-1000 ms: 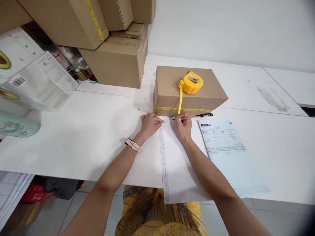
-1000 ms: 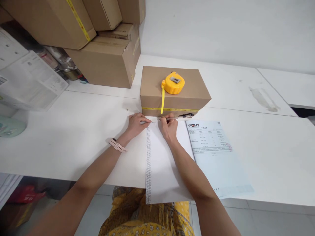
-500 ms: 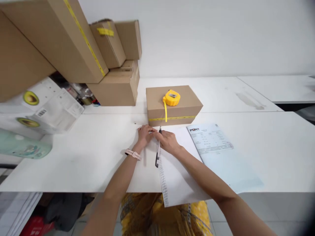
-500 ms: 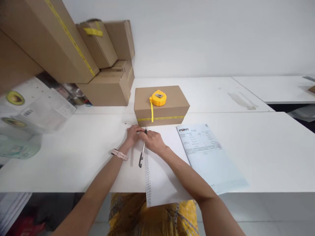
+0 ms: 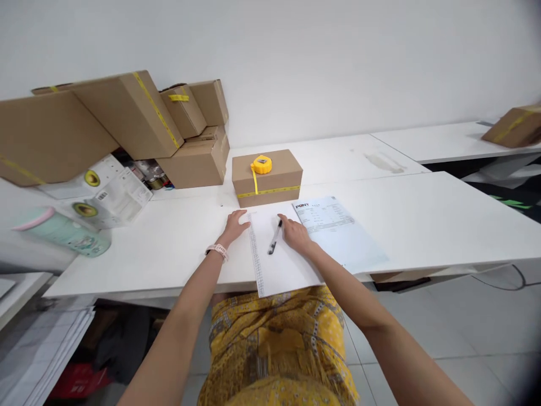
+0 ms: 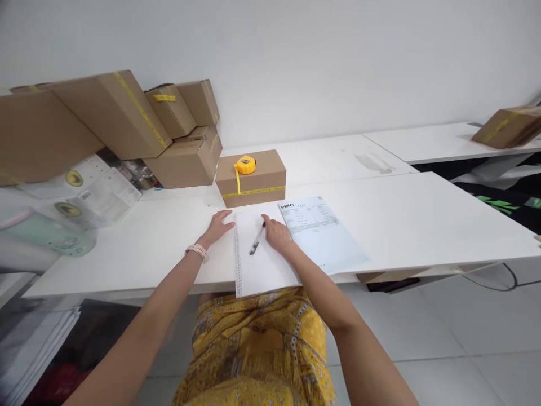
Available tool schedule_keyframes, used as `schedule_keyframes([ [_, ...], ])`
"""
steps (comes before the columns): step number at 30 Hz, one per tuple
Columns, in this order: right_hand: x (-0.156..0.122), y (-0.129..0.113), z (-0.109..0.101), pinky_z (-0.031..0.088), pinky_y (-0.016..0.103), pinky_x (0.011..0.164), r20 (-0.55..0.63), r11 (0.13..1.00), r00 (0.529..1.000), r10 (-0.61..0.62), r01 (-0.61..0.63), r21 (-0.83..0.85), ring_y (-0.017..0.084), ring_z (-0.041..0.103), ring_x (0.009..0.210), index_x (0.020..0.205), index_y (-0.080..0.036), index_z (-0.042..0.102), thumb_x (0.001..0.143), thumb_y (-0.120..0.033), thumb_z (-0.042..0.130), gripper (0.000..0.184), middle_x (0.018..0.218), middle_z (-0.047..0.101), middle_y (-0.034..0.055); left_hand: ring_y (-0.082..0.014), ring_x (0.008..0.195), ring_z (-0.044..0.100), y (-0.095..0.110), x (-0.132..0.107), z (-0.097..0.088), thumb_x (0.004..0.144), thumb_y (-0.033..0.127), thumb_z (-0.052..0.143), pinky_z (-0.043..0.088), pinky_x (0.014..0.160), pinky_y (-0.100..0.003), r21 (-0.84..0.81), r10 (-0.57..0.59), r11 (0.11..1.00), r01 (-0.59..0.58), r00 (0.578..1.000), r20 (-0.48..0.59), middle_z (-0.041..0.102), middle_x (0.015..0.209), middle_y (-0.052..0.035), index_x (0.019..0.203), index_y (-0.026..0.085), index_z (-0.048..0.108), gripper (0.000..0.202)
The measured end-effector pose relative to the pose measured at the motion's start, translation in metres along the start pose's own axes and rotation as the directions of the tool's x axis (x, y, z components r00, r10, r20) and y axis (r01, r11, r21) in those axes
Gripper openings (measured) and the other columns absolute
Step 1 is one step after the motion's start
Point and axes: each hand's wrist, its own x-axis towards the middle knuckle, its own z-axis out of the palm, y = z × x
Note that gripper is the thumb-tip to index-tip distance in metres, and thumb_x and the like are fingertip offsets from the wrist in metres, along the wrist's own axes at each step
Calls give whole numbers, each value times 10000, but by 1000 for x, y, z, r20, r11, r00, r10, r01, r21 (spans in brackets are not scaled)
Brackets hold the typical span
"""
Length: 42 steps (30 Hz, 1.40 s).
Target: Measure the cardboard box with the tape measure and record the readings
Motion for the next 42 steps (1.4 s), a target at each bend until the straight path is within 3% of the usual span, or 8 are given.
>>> schedule_keyframes([
  [4, -9, 11, 17, 466, 325, 805, -147, 992, 987, 68, -51, 115, 256, 652, 1075, 1426, -152, 457, 997, -112, 276, 468, 1214, 687, 145, -288, 1572, 214, 4, -57, 13, 936, 456, 575, 182, 1272, -460, 77, -21, 997, 16, 998, 58, 273, 1685, -131, 1567, 194, 359, 716],
  [8, -8, 13, 26, 455, 325, 777, -151, 988, 983, 107, -88, 123, 257, 644, 1041, 1381, -166, 489, 991, -109, 285, 444, 1186, 686, 138, -284, 1593, 117, 12, -91, 22, 966, 534, 481, 35, 1285, -502, 169, -22, 986, 3, 994, 109, 214, 1702, -114, 1577, 191, 346, 713],
  [18, -8, 14, 27, 453, 334, 795, -167, 987, 980, 110, -88, 138, 255, 632, 1013, 1381, -159, 484, 983, -95, 286, 450, 1168, 675, 152, -293, 1592, 113, 23, -101, 22, 1021, 511, 305, 63, 1282, -535, 312, 12, 950, -37, 997, 81, 208, 1698, -146, 1588, 134, 315, 681],
  [26, -13, 7, 19, 461, 328, 806, -169, 983, 977, 127, -100, 157, 247, 645, 1027, 1394, -132, 496, 973, -100, 284, 473, 1158, 696, 161, -313, 1583, 157, 25, -103, 23, 1000, 495, 375, 71, 1277, -547, 237, 15, 971, -25, 999, 44, 268, 1681, -150, 1557, 187, 384, 637],
  [29, -12, 12, 15, 472, 327, 806, -162, 952, 973, 165, -114, 285, 240, 663, 967, 1400, -137, 507, 960, -122, 295, 489, 1097, 722, 143, -347, 1557, 248, 23, -101, 20, 963, 471, 476, 148, 1262, -574, 190, 8, 982, -11, 1000, 16, 363, 1641, -158, 1497, 214, 472, 593],
  [33, 12, 30, -11, 498, 359, 827, -234, 802, 930, 285, -98, 589, 243, 668, 865, 1379, -122, 530, 958, -223, 297, 492, 948, 732, 106, -351, 1461, 422, 35, -67, -5, 925, 409, 568, 332, 1201, -528, 130, 30, 991, -19, 996, -88, 495, 1554, -152, 1386, 216, 562, 500],
  [38, 82, 37, -86, 473, 394, 990, -481, 735, 829, 285, 133, 665, 246, 627, 1121, 1309, -153, 595, 969, -329, 316, 474, 1247, 686, 144, -295, 1364, 499, 100, 27, -60, 912, 365, 596, 388, 1150, -428, -87, 100, 986, -142, 924, -370, 600, 1413, -112, 1323, 228, 553, 435],
  [42, 143, 27, -134, 420, 419, 1076, -424, 769, 892, 155, 160, 619, 241, 586, 1224, 1306, -186, 616, 972, -275, 302, 467, 1338, 663, 114, -368, 1434, 423, 139, 96, -78, 784, 473, 757, 329, 1170, -463, -111, 37, 990, -83, 931, -363, 497, 1513, -202, 1451, 161, 423, 808],
])
